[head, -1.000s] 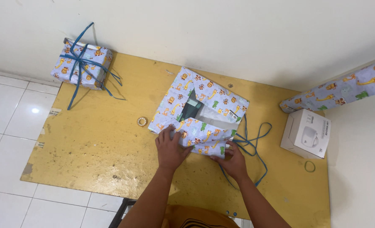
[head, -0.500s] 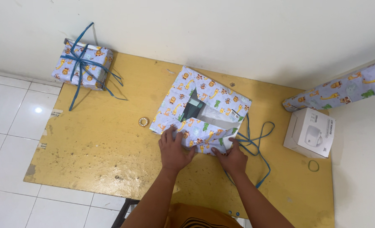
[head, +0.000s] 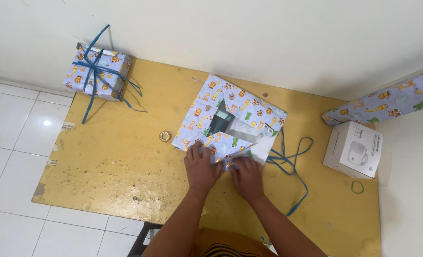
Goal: The person wraps a rectangular box with patterned wrapping paper on a yellow table. They fold the paper edges, smooth the surface, and secure the folds with clear tape. A completed gift and a roll of wrapping paper are visible nearby.
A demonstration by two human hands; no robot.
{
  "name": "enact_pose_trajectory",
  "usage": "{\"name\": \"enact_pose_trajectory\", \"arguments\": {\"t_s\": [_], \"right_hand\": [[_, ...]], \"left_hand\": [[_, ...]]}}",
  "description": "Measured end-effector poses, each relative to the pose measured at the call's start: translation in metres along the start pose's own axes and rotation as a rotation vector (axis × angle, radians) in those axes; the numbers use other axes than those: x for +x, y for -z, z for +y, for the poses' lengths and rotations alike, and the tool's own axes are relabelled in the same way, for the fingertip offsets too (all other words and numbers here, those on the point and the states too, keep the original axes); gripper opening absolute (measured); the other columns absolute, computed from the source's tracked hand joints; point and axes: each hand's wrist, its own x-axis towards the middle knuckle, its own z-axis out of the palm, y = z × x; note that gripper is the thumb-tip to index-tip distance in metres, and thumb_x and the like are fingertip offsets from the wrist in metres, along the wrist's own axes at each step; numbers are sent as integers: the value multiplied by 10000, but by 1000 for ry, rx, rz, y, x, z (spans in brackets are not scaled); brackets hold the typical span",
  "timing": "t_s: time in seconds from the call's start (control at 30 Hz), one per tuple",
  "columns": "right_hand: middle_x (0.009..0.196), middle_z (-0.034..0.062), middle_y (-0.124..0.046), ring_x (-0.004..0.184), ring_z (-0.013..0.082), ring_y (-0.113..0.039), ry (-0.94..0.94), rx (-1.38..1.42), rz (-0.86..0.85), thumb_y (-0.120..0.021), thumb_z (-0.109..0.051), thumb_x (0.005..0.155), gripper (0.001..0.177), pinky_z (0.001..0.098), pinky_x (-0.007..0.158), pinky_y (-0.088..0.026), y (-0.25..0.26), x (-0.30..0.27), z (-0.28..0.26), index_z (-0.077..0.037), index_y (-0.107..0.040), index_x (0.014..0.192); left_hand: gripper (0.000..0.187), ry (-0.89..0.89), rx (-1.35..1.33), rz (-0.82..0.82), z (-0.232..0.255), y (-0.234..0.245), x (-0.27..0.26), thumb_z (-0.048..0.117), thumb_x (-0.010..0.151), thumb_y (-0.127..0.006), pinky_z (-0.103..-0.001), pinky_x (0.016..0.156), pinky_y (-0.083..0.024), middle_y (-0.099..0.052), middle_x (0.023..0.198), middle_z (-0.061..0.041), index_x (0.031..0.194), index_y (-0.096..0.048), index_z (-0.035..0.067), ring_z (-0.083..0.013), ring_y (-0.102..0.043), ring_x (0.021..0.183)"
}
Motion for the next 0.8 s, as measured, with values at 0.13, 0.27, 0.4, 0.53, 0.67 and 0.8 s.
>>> {"name": "enact_pose_trajectory", "arguments": {"t_s": [0.13, 0.27, 0.4, 0.53, 0.67, 0.8], "right_hand": [[1297, 117, -644, 1229, 316, -578, 46, 97, -90, -644, -152, 928, 370, 458, 1014, -391, -4, -4, -7, -47, -640, 1282], [1310, 138, -621, 1242, 336, -566, 31, 136, -132, -653, -132, 919, 381, 446, 1048, -421, -7, 0, -1, -42, -621, 1288], [1284, 153, -616, 1246, 350, -547, 49, 56, -120, -675, -112, 886, 401, 472, 1045, -398, -11, 5, 3, -21, -615, 1271], [1279, 147, -615, 1279, 343, -534, 92, -35, -49, -680, -110, 858, 408, 517, 1074, -363, -16, 9, -2, -19, -619, 1251], [1347, 118, -630, 1309, 329, -534, 48, 18, -15, -631, -104, 911, 363, 495, 1076, -379, -14, 4, -9, -66, -633, 1272], [1352, 198, -611, 1286, 369, -531, -82, -9, 134, -630, -201, 956, 384, 508, 1050, -385, -11, -10, -5, -37, -613, 1303]], "left_hand": [[509, -1, 23, 21, 7, -1, 1, 280, 661, -847, -552, 990, -374, -518, 1318, -177, 1091, -642, 100, -395, -442, 1285], [417, -32, 14, -71, 12, -10, 7, 272, 704, -839, -526, 901, -403, -588, 1121, -164, 1009, -625, 82, -357, -525, 1098], [279, -84, -61, -138, 6, -21, 16, 248, 793, -795, -470, 855, -445, -643, 880, -84, 906, -585, 103, -315, -599, 934], [276, -112, -83, -110, -3, -25, 19, 239, 762, -792, -465, 821, -446, -648, 835, -90, 866, -580, 96, -323, -604, 887], [234, -101, -80, -124, -2, -25, 18, 242, 835, -767, -464, 815, -443, -649, 835, -81, 869, -584, 101, -314, -604, 880], [217, -109, -98, -114, 0, -22, 19, 236, 853, -756, -464, 811, -441, -650, 834, -81, 879, -591, 98, -312, -603, 870]]}}
